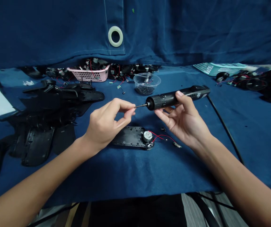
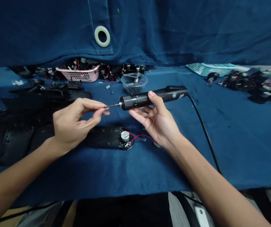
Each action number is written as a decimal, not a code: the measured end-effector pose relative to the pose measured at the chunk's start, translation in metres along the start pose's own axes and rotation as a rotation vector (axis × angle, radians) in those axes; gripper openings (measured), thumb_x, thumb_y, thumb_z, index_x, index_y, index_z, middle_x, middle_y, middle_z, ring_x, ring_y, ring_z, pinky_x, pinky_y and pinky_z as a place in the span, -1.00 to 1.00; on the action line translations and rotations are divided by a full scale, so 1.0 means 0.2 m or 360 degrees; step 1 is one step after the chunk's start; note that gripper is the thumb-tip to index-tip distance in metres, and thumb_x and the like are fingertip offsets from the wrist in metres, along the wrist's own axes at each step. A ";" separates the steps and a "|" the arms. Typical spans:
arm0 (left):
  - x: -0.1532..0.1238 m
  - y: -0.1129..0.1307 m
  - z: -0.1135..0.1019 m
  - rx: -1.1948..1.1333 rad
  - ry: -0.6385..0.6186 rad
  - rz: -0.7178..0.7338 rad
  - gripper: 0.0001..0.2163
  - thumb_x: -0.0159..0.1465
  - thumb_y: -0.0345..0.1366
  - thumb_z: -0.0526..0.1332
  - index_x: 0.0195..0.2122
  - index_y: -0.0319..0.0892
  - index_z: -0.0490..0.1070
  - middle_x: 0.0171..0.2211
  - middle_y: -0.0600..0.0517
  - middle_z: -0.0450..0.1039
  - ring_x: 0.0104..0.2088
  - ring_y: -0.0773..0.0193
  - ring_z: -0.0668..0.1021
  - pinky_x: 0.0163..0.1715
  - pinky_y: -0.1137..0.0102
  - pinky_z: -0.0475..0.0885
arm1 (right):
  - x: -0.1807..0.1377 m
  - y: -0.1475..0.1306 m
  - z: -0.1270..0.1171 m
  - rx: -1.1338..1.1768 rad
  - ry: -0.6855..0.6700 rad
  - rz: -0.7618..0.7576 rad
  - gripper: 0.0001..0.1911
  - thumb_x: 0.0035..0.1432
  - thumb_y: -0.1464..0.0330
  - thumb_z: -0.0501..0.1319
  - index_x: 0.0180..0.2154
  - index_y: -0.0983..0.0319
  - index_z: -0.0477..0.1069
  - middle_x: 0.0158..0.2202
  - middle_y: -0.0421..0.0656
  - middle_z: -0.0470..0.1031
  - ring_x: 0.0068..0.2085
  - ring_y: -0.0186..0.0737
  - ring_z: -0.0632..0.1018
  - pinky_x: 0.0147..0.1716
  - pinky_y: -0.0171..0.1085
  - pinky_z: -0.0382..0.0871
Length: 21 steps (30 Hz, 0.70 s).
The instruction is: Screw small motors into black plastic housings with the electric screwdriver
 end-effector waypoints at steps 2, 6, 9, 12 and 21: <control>0.01 -0.01 -0.02 0.0285 -0.0010 0.0260 -0.89 0.25 -0.49 0.25 -0.21 -0.24 0.44 -0.34 0.06 0.58 -0.34 0.38 0.62 -0.28 0.52 0.50 | -0.01 0.00 0.00 -0.0017 0.0014 -0.0005 -0.78 0.12 0.22 0.29 -0.24 0.17 0.35 -0.21 -0.14 0.56 -0.17 -0.21 0.62 -0.20 -0.28 0.62; 0.02 0.00 -0.05 0.0508 -0.0101 0.0441 -0.90 0.27 -0.45 0.25 -0.18 -0.24 0.44 -0.31 0.04 0.58 -0.35 0.38 0.60 -0.30 0.52 0.47 | -0.01 0.00 0.00 -0.0017 0.0058 -0.0015 -0.78 0.13 0.22 0.28 -0.25 0.19 0.36 -0.22 -0.12 0.56 -0.18 -0.21 0.62 -0.20 -0.28 0.62; 0.02 0.01 -0.03 0.0465 -0.0118 0.0329 -0.93 0.29 -0.44 0.23 -0.21 -0.22 0.44 -0.35 0.04 0.57 -0.37 0.38 0.59 -0.33 0.51 0.45 | -0.01 0.01 0.00 0.0025 0.0093 -0.0015 -0.80 0.12 0.24 0.30 -0.27 0.19 0.35 -0.25 -0.14 0.56 -0.21 -0.22 0.62 -0.21 -0.27 0.63; 0.01 0.02 -0.01 0.0397 -0.0026 0.0310 -0.93 0.27 -0.46 0.24 -0.22 -0.24 0.45 -0.37 0.04 0.55 -0.38 0.39 0.57 -0.31 0.52 0.45 | -0.02 0.01 -0.01 0.0059 0.0105 0.0027 -0.80 0.13 0.24 0.29 -0.27 0.19 0.35 -0.27 -0.15 0.56 -0.25 -0.25 0.62 -0.22 -0.30 0.62; -0.01 0.00 -0.01 0.0426 0.0024 0.0458 -0.85 0.26 -0.44 0.27 -0.14 -0.21 0.42 -0.29 0.02 0.55 -0.31 0.33 0.58 -0.25 0.45 0.47 | -0.03 0.01 0.00 0.0081 0.0100 0.0094 -0.82 0.17 0.24 0.25 -0.27 0.20 0.36 -0.28 -0.15 0.56 -0.30 -0.30 0.61 -0.24 -0.33 0.62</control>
Point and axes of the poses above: each hand's wrist, its own x-axis towards the middle knuckle, its own z-axis out of the palm, y = z × x, the point moved 1 cm from there along x, towards the middle knuckle
